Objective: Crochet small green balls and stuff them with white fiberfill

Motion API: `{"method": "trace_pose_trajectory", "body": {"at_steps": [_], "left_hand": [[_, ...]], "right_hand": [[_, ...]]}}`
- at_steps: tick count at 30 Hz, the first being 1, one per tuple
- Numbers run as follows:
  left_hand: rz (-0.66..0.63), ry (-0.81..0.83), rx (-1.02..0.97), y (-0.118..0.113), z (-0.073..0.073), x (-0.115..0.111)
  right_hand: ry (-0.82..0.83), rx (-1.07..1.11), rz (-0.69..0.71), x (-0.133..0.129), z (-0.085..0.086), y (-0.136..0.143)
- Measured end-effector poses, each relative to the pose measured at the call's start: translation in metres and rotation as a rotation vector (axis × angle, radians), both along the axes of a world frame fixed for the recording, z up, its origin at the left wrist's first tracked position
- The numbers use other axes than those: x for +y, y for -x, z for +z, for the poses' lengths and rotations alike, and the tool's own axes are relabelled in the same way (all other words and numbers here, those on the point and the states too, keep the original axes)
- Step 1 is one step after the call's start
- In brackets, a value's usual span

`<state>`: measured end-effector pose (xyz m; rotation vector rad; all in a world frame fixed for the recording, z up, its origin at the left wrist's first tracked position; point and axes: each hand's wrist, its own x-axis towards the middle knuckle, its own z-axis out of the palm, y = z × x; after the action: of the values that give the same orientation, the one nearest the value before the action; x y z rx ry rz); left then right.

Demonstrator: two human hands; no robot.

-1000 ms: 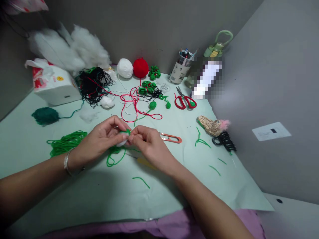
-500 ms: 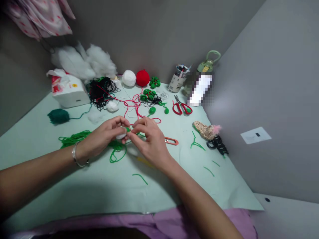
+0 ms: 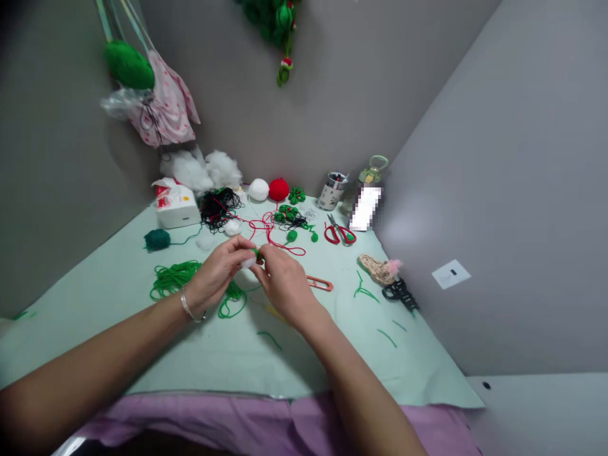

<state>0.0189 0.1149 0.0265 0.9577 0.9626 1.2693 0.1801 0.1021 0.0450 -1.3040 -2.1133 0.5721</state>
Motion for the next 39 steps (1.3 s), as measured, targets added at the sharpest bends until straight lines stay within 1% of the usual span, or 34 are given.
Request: {"method": "trace_pose_trajectory", "body": {"at_steps": [3, 5, 7, 9, 13, 16, 21, 25, 28, 30, 34, 37, 39], "left_hand": [[-0.011, -0.002, -0.025, 0.001, -0.003, -0.006], [-0.031, 0.002, -0.038, 0.003, -0.004, -0.009], [-0.046, 0.01, -0.047, 0.006, -0.005, -0.012], [-0.053, 0.021, -0.06, 0.007, -0.007, -0.014], [-0.05, 0.045, -0.093, 0.007, -0.012, -0.018], [-0.047, 0.054, -0.109, 0.005, -0.015, -0.018], [-0.102, 0.034, -0.126, 0.007, -0.018, -0.017], [-0.177, 0.017, -0.081, 0.011, -0.025, -0.012], [-0.192, -0.007, -0.032, 0.012, -0.032, -0.009], [-0.18, -0.021, -0.005, 0.011, -0.035, -0.008], [-0.143, -0.035, 0.067, 0.008, -0.037, -0.008], [-0.11, -0.044, 0.119, 0.007, -0.037, -0.006], [-0.082, -0.053, 0.144, 0.007, -0.037, -0.003]], "right_hand": [[0.014, 0.021, 0.043, 0.001, -0.004, -0.002], [0.058, 0.087, 0.089, 0.0, -0.004, -0.003], [0.105, 0.167, 0.103, -0.002, -0.006, -0.002], [0.131, 0.22, 0.075, -0.003, -0.011, 0.002], [0.153, 0.256, -0.016, -0.002, -0.024, 0.01], [0.161, 0.287, -0.069, 0.001, -0.031, 0.012], [0.195, 0.362, -0.131, 0.005, -0.033, 0.011], [0.232, 0.407, -0.159, 0.01, -0.033, 0.009], [0.27, 0.42, -0.129, 0.013, -0.033, 0.004], [0.308, 0.409, -0.08, 0.015, -0.032, 0.0], [0.37, 0.359, 0.015, 0.016, -0.031, -0.007], [0.402, 0.349, 0.03, 0.014, -0.033, -0.005], [0.414, 0.364, 0.007, 0.011, -0.034, 0.001]]}}
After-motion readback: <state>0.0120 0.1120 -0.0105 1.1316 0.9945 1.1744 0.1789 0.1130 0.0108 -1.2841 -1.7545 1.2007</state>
